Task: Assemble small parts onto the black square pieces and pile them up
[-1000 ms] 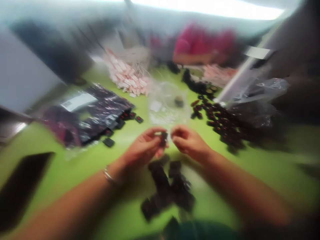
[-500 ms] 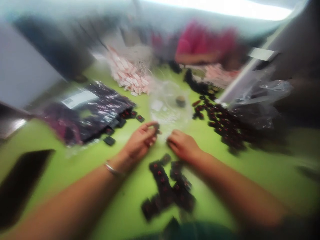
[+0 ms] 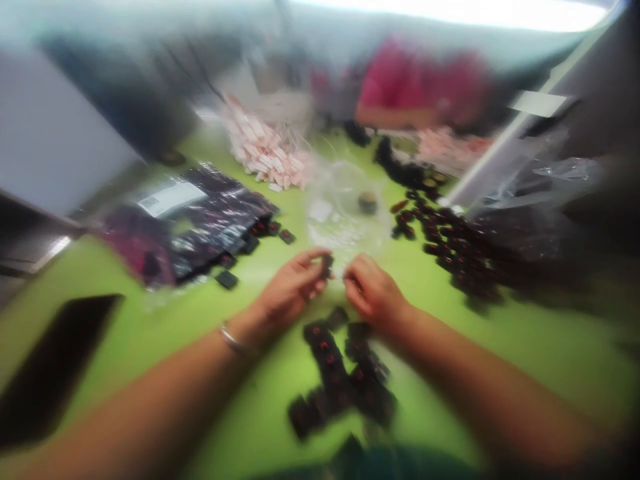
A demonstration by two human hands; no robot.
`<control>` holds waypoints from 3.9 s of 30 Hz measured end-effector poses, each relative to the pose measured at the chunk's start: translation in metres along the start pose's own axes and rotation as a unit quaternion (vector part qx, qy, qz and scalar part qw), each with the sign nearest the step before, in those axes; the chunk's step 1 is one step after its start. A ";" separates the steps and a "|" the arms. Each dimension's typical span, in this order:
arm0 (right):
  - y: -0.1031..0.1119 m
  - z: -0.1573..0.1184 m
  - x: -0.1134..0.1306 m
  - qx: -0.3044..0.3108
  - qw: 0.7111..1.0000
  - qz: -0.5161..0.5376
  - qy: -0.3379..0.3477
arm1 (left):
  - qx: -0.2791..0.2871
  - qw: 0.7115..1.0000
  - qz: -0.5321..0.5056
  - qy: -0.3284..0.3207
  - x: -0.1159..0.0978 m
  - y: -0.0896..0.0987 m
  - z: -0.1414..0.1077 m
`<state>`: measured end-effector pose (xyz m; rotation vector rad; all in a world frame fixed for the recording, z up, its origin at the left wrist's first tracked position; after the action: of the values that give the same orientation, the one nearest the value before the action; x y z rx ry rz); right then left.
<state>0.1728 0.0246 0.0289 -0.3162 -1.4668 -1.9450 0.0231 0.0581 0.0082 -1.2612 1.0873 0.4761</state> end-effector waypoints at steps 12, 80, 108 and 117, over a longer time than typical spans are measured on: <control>0.006 -0.001 0.005 -0.034 0.999 -0.032 0.011 | 0.029 0.998 -0.017 0.045 0.013 -0.007 -0.008; -0.009 -0.008 0.001 0.024 0.907 0.292 -0.302 | -0.009 0.969 0.202 -0.145 0.015 -0.011 -0.015; -0.010 -0.004 -0.001 0.097 0.798 0.474 -0.359 | 0.044 0.993 0.063 -0.091 0.015 -0.014 -0.006; -0.008 -0.003 -0.002 0.120 0.819 0.436 -0.352 | 0.044 0.991 0.085 -0.091 0.013 -0.014 -0.007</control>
<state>0.1703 0.0234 0.0203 -1.4223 -1.5455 -0.8882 0.0374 0.0442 0.0051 -1.0316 1.0531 0.6522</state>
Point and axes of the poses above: each hand's wrist, its own z-axis towards the middle knuckle, its own y-axis out of the back of the hand, x = y × z, the point moved 4 cm from there along z, towards the middle knuckle, and after that the axes turned 10 degrees about -y, right-handed, at the moved point
